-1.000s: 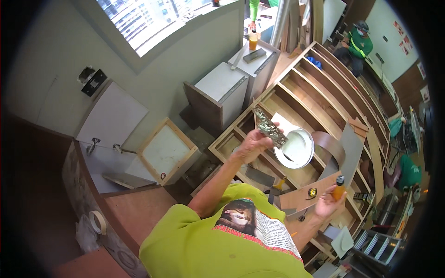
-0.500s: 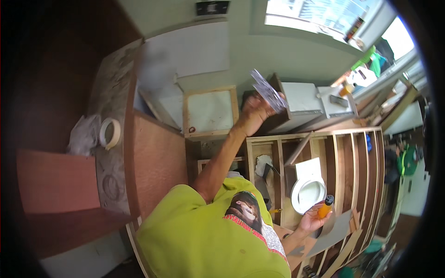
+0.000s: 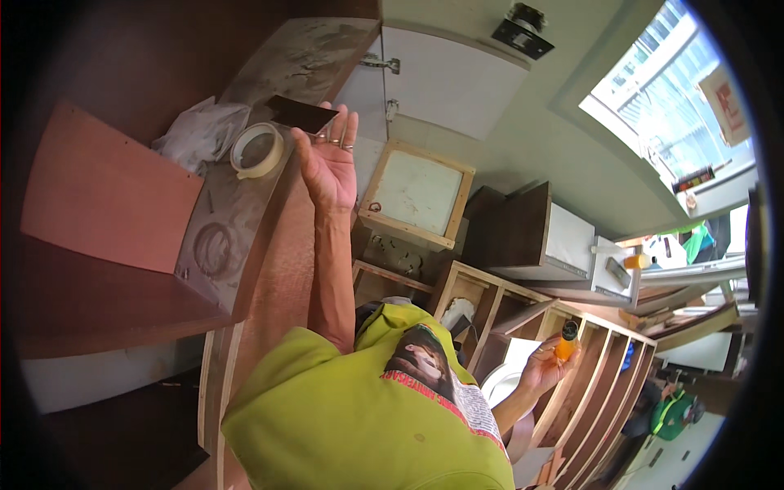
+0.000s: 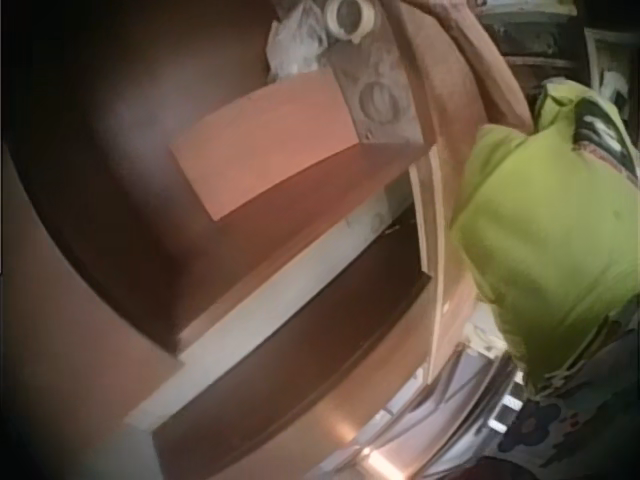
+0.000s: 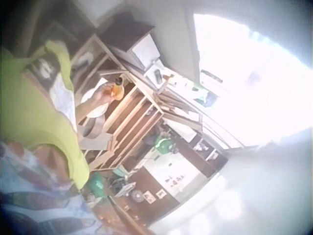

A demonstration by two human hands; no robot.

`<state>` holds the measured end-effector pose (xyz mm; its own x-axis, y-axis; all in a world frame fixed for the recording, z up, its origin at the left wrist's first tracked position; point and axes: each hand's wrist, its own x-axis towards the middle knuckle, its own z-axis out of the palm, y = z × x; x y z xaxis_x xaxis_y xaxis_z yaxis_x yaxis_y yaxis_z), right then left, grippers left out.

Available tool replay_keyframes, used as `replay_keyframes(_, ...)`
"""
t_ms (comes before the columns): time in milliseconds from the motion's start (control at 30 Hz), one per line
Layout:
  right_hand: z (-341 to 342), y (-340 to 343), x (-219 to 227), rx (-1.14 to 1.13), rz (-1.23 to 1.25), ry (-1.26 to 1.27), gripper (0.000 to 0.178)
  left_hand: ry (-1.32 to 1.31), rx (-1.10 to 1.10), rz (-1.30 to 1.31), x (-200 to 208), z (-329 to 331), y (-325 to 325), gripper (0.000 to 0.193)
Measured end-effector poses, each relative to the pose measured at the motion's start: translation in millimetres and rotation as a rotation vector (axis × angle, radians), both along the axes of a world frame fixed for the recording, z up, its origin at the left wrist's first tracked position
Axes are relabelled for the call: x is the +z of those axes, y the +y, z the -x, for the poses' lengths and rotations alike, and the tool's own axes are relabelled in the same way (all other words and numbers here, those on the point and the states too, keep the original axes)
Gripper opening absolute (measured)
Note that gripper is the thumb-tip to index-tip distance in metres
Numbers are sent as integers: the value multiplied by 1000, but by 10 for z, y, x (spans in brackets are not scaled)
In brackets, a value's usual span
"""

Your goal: The person cuts a strip of material using scissors and applies a liquid adhesive to the back of the strip using a small bottle.

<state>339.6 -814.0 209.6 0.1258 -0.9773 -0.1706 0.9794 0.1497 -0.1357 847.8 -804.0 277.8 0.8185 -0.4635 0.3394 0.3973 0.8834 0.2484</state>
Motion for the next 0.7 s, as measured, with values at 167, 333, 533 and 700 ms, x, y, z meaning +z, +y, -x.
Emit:
replay_keyframes(167,-334,-263,128,67,21,55,23,165,170,102,306,-103,280,41)
replay_keyframes(333,-536,-377,159,144,40,24,25,394,297,38,525,-114,442,48)
replay_keyframes(533,-484,-489,-62,233,3,-91,28,360,119,120,493,-121,421,59)
replay_keyframes(700,-733,-607,-274,235,-17,-303,27,173,-499,375,57,-329,691,58)
